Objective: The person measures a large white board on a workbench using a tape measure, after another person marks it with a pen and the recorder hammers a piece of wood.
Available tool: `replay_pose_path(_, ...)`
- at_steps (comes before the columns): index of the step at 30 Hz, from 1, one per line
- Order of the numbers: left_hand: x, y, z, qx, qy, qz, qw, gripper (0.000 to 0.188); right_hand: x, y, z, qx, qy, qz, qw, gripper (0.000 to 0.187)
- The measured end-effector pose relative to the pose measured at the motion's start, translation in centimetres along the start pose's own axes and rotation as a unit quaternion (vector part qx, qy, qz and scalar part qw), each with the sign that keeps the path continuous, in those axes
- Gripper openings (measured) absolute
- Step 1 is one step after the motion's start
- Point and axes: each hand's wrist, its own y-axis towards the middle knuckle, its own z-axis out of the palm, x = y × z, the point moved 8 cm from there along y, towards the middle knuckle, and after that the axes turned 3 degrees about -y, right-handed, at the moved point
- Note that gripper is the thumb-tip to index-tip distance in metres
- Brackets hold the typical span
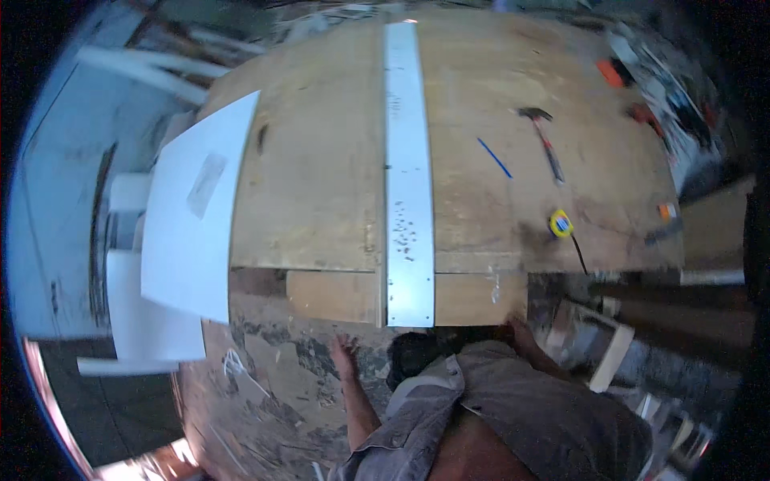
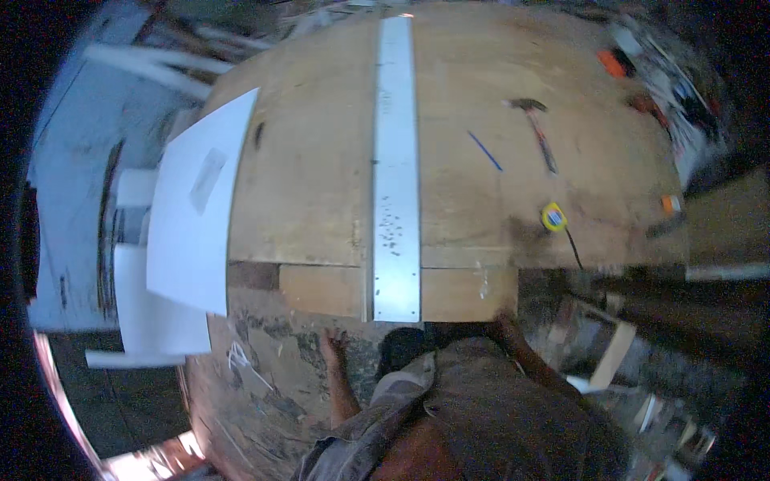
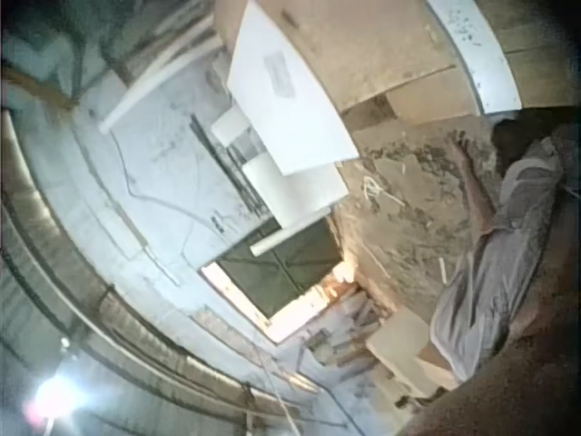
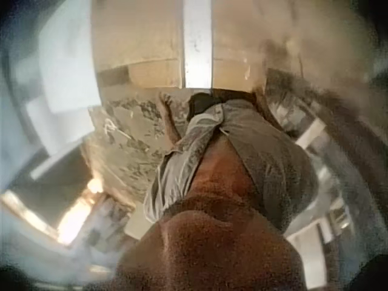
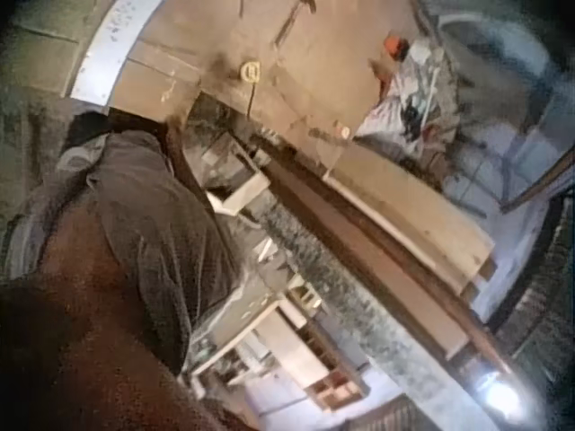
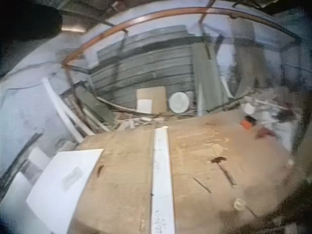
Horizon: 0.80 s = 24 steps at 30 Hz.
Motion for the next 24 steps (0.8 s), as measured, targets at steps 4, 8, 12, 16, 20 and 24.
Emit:
replay_pose_path(4, -4.1, 3.7, 3.7, 0.009, 0.055, -0.007, 0.998, 0.043, 1.8, -2.7, 0.2, -0.102, 0.014, -0.009, 0.995, 0.054)
replay_pose_path(8, -5.3, 11.1, 5.8, 0.151, 0.143, -0.021, 0.978, 0.032, 4.8, -3.0, 0.8, -0.268, -0.057, -0.179, 0.945, 0.055)
replay_pose_path(12, -5.3, 8.0, 7.4, 0.170, 0.241, -0.016, 0.955, 0.032, 1.9, -4.4, 1.1, -0.438, 0.119, -0.123, 0.882, 0.061)
replay_pose_path(16, -5.3, 10.3, 5.8, 0.211, 0.188, -0.198, 0.938, 0.034, 6.4, -4.6, 4.9, -0.535, 0.197, -0.087, 0.817, 0.065)
replay_pose_path(20, -7.1, 10.0, 3.9, 0.245, 0.308, -0.224, 0.892, 0.045, 3.9, -4.3, 4.6, -0.562, 0.236, -0.091, 0.788, 0.071)
replay_pose_path(24, -8.8, 9.1, 6.8, 0.267, 0.319, -0.174, 0.893, 0.051, 5.5, -5.5, 5.8, -0.585, 0.214, -0.040, 0.781, 0.072)
